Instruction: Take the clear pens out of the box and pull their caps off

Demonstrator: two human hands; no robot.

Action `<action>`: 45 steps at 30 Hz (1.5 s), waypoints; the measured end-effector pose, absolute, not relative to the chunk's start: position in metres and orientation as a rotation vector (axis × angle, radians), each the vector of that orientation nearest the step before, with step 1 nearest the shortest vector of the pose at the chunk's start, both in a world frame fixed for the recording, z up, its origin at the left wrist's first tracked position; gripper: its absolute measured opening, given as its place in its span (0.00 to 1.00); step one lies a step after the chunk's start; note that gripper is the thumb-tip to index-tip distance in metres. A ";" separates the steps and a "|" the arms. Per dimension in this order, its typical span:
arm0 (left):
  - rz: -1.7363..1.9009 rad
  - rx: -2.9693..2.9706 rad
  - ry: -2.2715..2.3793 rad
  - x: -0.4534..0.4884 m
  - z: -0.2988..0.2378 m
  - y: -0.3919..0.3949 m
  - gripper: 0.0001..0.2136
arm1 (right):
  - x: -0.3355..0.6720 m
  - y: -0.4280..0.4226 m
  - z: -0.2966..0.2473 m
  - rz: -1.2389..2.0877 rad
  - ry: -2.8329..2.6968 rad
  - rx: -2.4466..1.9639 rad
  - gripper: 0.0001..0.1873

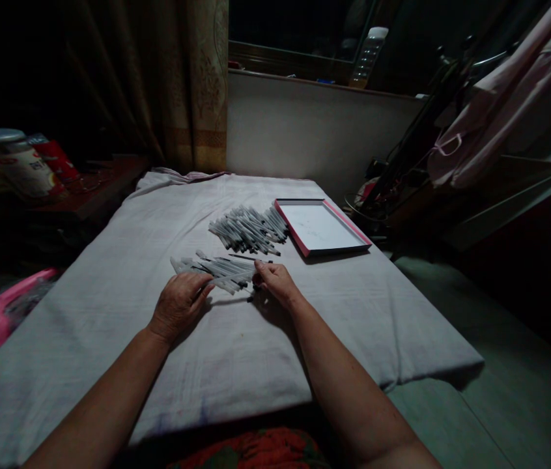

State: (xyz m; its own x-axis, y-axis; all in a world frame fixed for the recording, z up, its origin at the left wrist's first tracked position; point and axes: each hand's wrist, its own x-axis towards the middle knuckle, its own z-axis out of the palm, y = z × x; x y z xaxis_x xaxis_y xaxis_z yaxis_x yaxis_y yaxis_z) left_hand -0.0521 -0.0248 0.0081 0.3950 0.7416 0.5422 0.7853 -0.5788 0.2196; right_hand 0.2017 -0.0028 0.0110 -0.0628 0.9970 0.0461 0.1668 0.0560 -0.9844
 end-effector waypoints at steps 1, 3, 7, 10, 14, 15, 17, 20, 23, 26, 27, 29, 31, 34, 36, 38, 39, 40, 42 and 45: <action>-0.932 -2.574 -1.407 -0.051 0.009 -0.025 0.20 | 0.201 -0.003 0.012 1.152 -1.388 -1.273 0.37; -0.929 -2.578 -1.392 -0.050 0.010 -0.026 0.20 | 0.199 -0.004 0.013 1.187 -1.404 -1.281 0.36; -0.898 -2.585 -1.280 -0.049 0.013 -0.025 0.20 | 0.201 -0.005 0.018 1.206 -1.485 -1.242 0.33; -0.843 -2.630 -1.239 -0.049 0.016 -0.023 0.22 | 0.205 -0.003 0.022 1.197 -1.479 -1.208 0.31; -0.943 -2.725 -1.367 -0.044 0.017 -0.024 0.23 | 0.206 -0.003 0.024 1.141 -1.528 -1.191 0.29; -0.992 -2.741 -1.413 -0.043 0.016 -0.024 0.23 | 0.206 -0.004 0.024 1.119 -1.545 -1.189 0.29; -1.076 -2.749 -1.488 -0.043 0.016 -0.025 0.23 | 0.206 -0.004 0.025 1.083 -1.577 -1.178 0.28; -1.175 -2.695 -1.590 -0.052 0.018 -0.025 0.25 | 0.214 -0.002 0.029 1.033 -1.537 -1.137 0.28; -1.315 -2.549 -1.752 -0.069 0.021 -0.021 0.26 | 0.232 0.005 0.031 0.914 -1.325 -1.169 0.28; -1.371 -2.411 -1.855 -0.077 0.019 -0.014 0.23 | 0.238 0.012 0.025 0.800 -1.268 -1.258 0.24; -1.364 -2.385 -1.870 -0.077 0.017 -0.012 0.22 | 0.236 0.013 0.022 0.784 -1.277 -1.267 0.22; -1.338 -2.344 -1.878 -0.073 0.012 -0.008 0.18 | 0.225 0.014 0.015 0.751 -1.332 -1.284 0.16; -1.303 -2.322 -1.866 -0.070 0.007 -0.005 0.17 | 0.214 0.013 0.009 0.652 -1.463 -1.340 0.10; -1.249 -2.323 -1.830 -0.069 0.003 -0.005 0.16 | 0.205 0.011 0.003 0.429 -1.672 -1.472 0.07; -1.220 -2.336 -1.801 -0.070 0.000 -0.006 0.16 | 0.204 0.010 0.001 0.335 -1.746 -1.532 0.06; -1.201 -2.347 -1.772 -0.071 -0.002 -0.007 0.15 | 0.204 0.009 -0.002 0.291 -1.796 -1.551 0.06; -1.195 -2.350 -1.760 -0.071 -0.003 -0.007 0.15 | 0.204 0.009 -0.003 0.280 -1.812 -1.549 0.06; -1.190 -2.351 -1.749 -0.071 -0.004 -0.007 0.15 | 0.205 0.009 -0.004 0.270 -1.817 -1.545 0.07; -1.182 -2.354 -1.732 -0.071 -0.006 -0.007 0.15 | 0.206 0.010 -0.004 0.254 -1.808 -1.542 0.08; -1.174 -2.356 -1.715 -0.072 -0.007 -0.006 0.15 | 0.215 0.017 -0.003 0.245 -1.719 -1.593 0.08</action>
